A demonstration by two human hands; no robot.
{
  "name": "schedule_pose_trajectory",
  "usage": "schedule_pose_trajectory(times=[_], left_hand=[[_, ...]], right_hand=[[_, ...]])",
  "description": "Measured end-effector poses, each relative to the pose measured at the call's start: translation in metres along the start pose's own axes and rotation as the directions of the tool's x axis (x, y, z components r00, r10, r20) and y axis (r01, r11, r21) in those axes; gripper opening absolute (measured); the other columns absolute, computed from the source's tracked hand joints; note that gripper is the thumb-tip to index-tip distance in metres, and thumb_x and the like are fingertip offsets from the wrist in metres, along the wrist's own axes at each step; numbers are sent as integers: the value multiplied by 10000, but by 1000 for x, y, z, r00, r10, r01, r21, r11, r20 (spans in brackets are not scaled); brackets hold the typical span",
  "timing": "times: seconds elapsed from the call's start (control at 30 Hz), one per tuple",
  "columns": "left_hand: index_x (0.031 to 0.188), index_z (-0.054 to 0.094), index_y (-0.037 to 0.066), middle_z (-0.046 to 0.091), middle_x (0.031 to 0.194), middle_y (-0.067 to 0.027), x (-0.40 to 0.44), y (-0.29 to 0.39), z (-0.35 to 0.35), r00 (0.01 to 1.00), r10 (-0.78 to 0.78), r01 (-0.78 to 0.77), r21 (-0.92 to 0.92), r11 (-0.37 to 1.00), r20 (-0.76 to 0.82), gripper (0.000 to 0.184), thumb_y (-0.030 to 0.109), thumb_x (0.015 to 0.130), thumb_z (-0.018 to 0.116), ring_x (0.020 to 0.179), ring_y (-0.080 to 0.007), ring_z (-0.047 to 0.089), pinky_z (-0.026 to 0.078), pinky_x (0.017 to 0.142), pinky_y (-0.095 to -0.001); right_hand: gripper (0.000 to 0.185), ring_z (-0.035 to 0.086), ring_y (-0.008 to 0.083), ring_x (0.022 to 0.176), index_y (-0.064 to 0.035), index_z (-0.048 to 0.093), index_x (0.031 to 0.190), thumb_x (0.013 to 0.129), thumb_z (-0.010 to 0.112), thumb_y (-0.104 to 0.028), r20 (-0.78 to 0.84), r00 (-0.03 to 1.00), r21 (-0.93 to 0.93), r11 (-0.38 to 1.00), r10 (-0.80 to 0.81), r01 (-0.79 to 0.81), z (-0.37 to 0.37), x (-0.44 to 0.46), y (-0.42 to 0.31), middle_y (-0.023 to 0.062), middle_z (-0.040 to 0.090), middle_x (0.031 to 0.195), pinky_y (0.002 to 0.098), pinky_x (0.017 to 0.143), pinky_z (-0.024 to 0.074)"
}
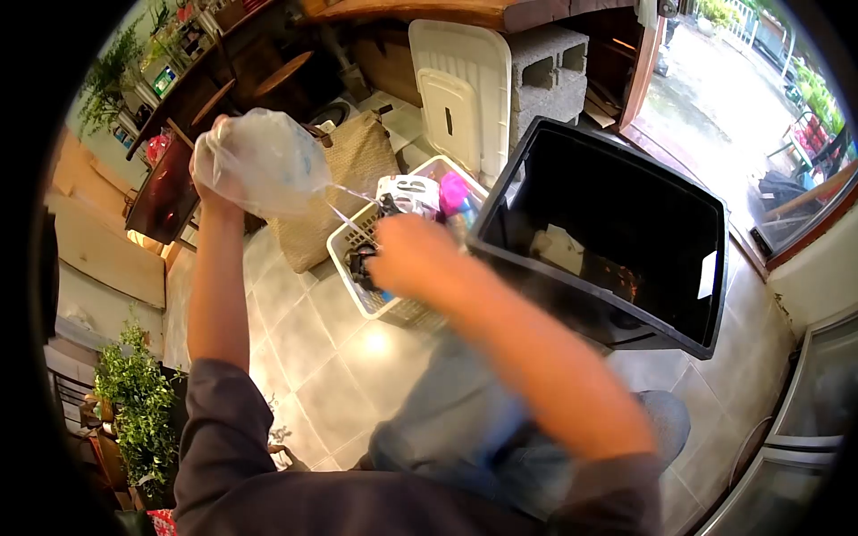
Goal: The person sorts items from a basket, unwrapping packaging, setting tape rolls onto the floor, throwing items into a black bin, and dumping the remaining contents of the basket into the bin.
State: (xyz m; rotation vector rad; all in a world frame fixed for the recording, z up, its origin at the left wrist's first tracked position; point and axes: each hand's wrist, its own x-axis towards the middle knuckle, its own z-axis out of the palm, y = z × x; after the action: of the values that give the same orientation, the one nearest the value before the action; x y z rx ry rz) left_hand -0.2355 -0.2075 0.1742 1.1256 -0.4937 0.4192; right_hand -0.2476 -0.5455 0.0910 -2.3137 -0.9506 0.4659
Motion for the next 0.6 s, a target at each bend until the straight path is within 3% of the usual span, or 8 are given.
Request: schedule_pose_trajectory(times=[0.03, 0.1, 0.17, 0.2, 0.23, 0.33, 0.5, 0.6], left_hand=[[1027, 667, 7, 687, 1096, -95, -7, -6, -2, 994, 112, -113, 39, 993, 10, 314, 249, 1052, 468, 921, -228, 668, 567, 848, -388], [1002, 661, 15, 694, 1074, -91, -20, -4, 0, 997, 53, -55, -42, 998, -51, 316, 262, 1051, 470, 918, -221, 668, 566, 843, -383], [961, 655, 29, 716, 1000, -84, -35, -5, 21, 998, 32, -38, -125, 991, -52, 289, 257, 1039, 496, 905, -221, 684, 573, 840, -384], [970, 658, 27, 710, 993, -93, -36, -3, 9, 971, 74, -46, 126, 991, -227, 286, 257, 1032, 498, 908, -237, 682, 571, 846, -395], [980, 660, 25, 704, 987, -101, -32, 0, -8, 910, 158, -6, 370, 929, -384, 285, 257, 1025, 500, 911, -252, 680, 570, 852, -405], [933, 672, 14, 717, 937, -150, -27, 31, -108, 956, -30, -10, -135, 991, -292, 294, 202, 989, 454, 887, -325, 705, 593, 842, -484], [1033, 644, 3, 703, 1060, -182, 19, 147, -204, 683, 315, -164, 281, 946, -660, 235, 165, 989, 480, 1005, -342, 691, 587, 914, -508], [1012, 630, 31, 693, 1009, -128, 31, 168, -139, 759, 232, 74, 435, 898, -608, 179, 160, 1006, 507, 945, -266, 687, 594, 869, -442]], right_hand=[[495, 631, 424, 1183, 41, 674, 1161, 879, 743, -360, 27, 999, 128, 991, 29, -33, 20, 35, -12, 290, 666, 1213, 508, 1001, 506], [572, 630, 431, 1207, 56, 617, 1240, 874, 741, -367, -147, 982, 307, 950, 116, -66, 72, 89, -34, 284, 673, 1242, 455, 1067, 496], [466, 632, 442, 1124, 25, 609, 1203, 942, 687, -353, -377, 926, 577, 780, -9, 242, 147, 151, -24, 282, 671, 1171, 458, 969, 501], [401, 652, 454, 1032, 15, 643, 1131, 968, 669, -351, -470, 882, 680, 620, -41, 391, 166, 163, -21, 282, 687, 1075, 472, 888, 516], [379, 643, 464, 966, 14, 649, 1070, 977, 663, -353, -446, 894, 670, 651, -32, 358, 160, 160, -28, 283, 675, 1001, 486, 835, 504], [481, 597, 497, 730, 28, 651, 789, 983, 671, -411, -394, 919, 654, 700, -9, 287, 147, 134, -48, 278, 612, 730, 540, 658, 453], [549, 605, 486, 734, 25, 626, 693, 987, 657, -439, -379, 925, 517, 834, 24, 191, 162, 136, -26, 268, 627, 739, 524, 666, 470], [477, 667, 465, 811, 34, 658, 827, 970, 670, -421, -352, 929, 574, 811, 116, 116, 133, 129, -14, 272, 679, 800, 516, 759, 504]])
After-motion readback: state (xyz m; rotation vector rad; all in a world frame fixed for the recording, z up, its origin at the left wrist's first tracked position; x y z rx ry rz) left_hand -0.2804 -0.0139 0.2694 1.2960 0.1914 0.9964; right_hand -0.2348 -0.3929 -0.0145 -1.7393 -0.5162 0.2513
